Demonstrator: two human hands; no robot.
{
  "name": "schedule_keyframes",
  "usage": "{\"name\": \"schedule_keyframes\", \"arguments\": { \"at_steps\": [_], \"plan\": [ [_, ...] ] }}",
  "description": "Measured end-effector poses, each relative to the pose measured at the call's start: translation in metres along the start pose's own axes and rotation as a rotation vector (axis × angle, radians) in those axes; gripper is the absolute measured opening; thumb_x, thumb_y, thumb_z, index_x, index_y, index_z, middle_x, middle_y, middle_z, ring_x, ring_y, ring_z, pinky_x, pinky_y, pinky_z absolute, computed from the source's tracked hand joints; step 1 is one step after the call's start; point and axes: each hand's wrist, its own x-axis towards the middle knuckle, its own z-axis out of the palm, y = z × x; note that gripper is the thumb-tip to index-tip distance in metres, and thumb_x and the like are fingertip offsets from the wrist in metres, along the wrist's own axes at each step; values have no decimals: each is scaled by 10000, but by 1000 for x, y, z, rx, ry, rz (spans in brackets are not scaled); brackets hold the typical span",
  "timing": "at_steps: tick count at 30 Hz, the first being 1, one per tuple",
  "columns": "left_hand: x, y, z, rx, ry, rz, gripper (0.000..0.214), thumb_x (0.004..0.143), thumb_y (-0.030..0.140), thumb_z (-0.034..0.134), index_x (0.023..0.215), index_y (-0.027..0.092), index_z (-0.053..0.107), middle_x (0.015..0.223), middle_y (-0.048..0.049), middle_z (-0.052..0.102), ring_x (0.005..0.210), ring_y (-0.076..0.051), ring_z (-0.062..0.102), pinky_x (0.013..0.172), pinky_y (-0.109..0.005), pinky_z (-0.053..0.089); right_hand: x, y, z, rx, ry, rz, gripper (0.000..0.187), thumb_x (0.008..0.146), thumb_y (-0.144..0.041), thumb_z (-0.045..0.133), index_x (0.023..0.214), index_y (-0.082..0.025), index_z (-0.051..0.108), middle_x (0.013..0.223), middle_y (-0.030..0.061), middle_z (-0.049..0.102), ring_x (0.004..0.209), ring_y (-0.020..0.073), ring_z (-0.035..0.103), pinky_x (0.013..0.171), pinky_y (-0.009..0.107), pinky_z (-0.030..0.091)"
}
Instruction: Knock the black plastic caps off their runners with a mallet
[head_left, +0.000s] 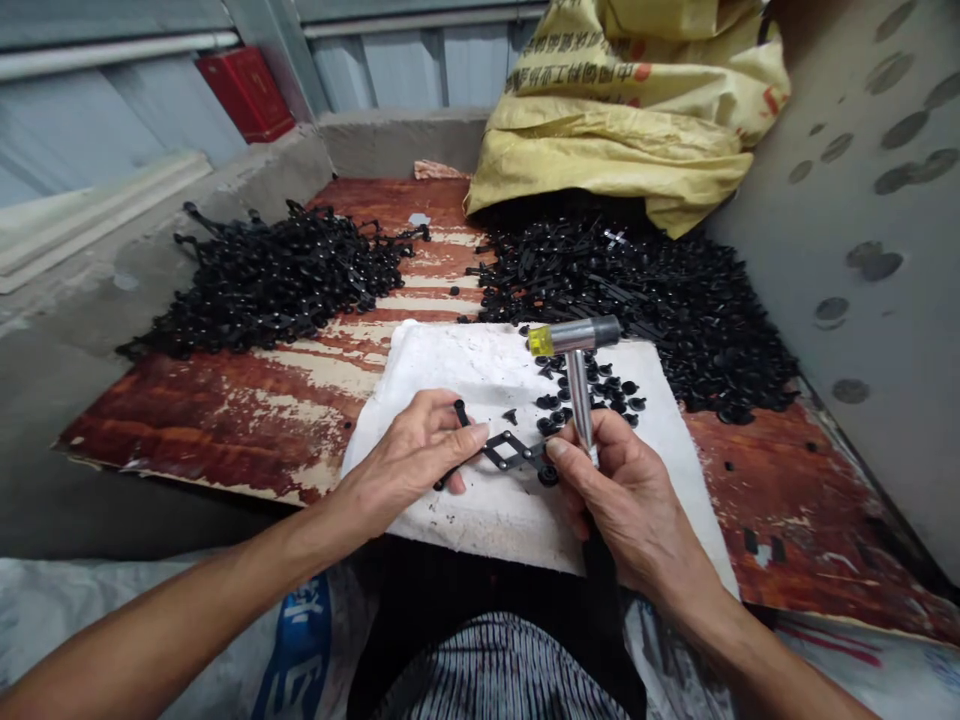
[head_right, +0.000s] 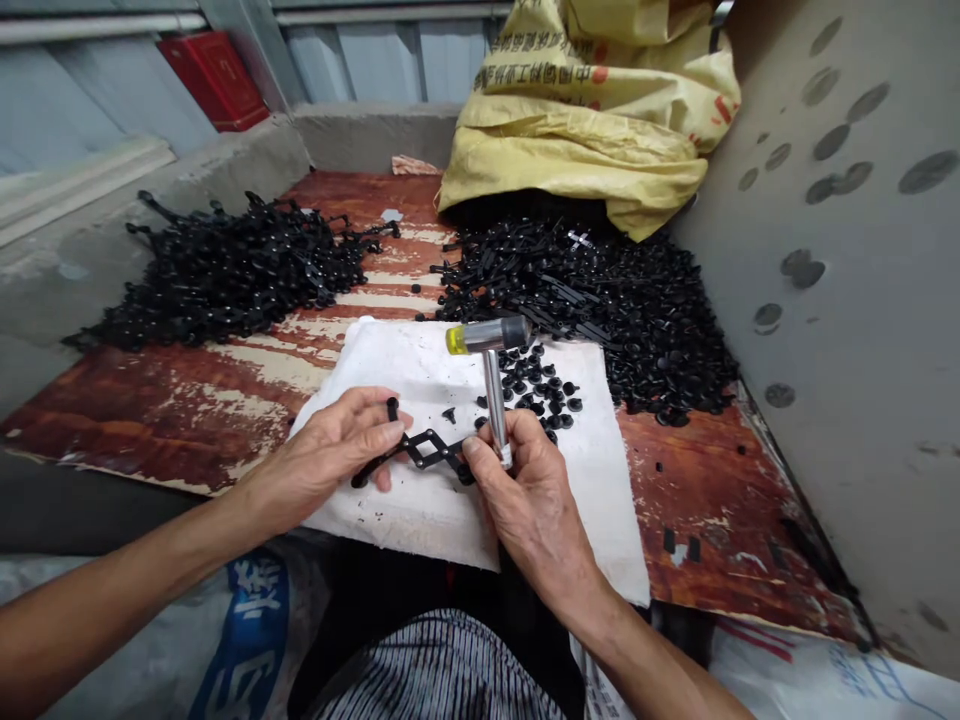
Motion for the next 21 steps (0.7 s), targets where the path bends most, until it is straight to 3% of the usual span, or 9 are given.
{"name": "schedule_keyframes", "arguments": {
  "at_steps": [3, 5, 10, 12, 18, 21],
  "plan": [
    [0, 0, 5, -221, -197, -191, 483, 746, 450, 741, 1054, 150, 520, 880, -65, 622, 711, -158, 616, 530, -259, 499, -1, -1, 3, -16, -31, -5, 194, 856, -357, 612, 746, -243, 499, 523, -88, 435, 396, 82, 342, 354, 215, 269],
    [1, 4, 8, -289, -237, -294, 512, 692, 401, 786, 1049, 145, 524, 796, -42, 610, 660, -155, 601, 499, -266, 507, -2, -2, 5, -28, -71, -11, 183, 858, -357, 602, 746, -240, 517, 513, -85, 424, 408, 89, 352, 363, 218, 281],
    [1, 8, 16, -311, -296, -286, 357, 695, 348, 770, 921, 134, 595, 841, -52, 608, 685, -128, 583, 493, -221, 502, -3, -3, 6, -40, -63, -16, 161, 855, -352, 592, 764, -237, 524, 517, -85, 435, 398, 86, 331, 366, 227, 285],
    [-1, 8, 20, -313, -282, -260, 277, 723, 317, 736, 892, 136, 613, 829, -39, 600, 681, -111, 574, 510, -205, 500, -3, -2, 5, -35, -49, -14, 157, 864, -349, 574, 772, -243, 503, 509, -91, 430, 388, 86, 329, 369, 229, 290],
    [-4, 12, 24, -275, -92, -180, 121, 761, 232, 644, 755, 158, 548, 706, 2, 593, 607, -112, 606, 470, -195, 503, -2, -4, 6, -45, -69, -15, 151, 866, -347, 558, 769, -244, 503, 505, -86, 432, 395, 96, 350, 384, 234, 315],
    [-2, 13, 22, -295, -102, -251, 58, 769, 159, 580, 762, 168, 524, 662, 18, 580, 516, -114, 595, 356, -174, 429, -5, -9, 4, -142, -76, -75, 148, 869, -337, 555, 766, -234, 532, 567, -51, 488, 484, 119, 452, 445, 240, 392]
  ]
}}
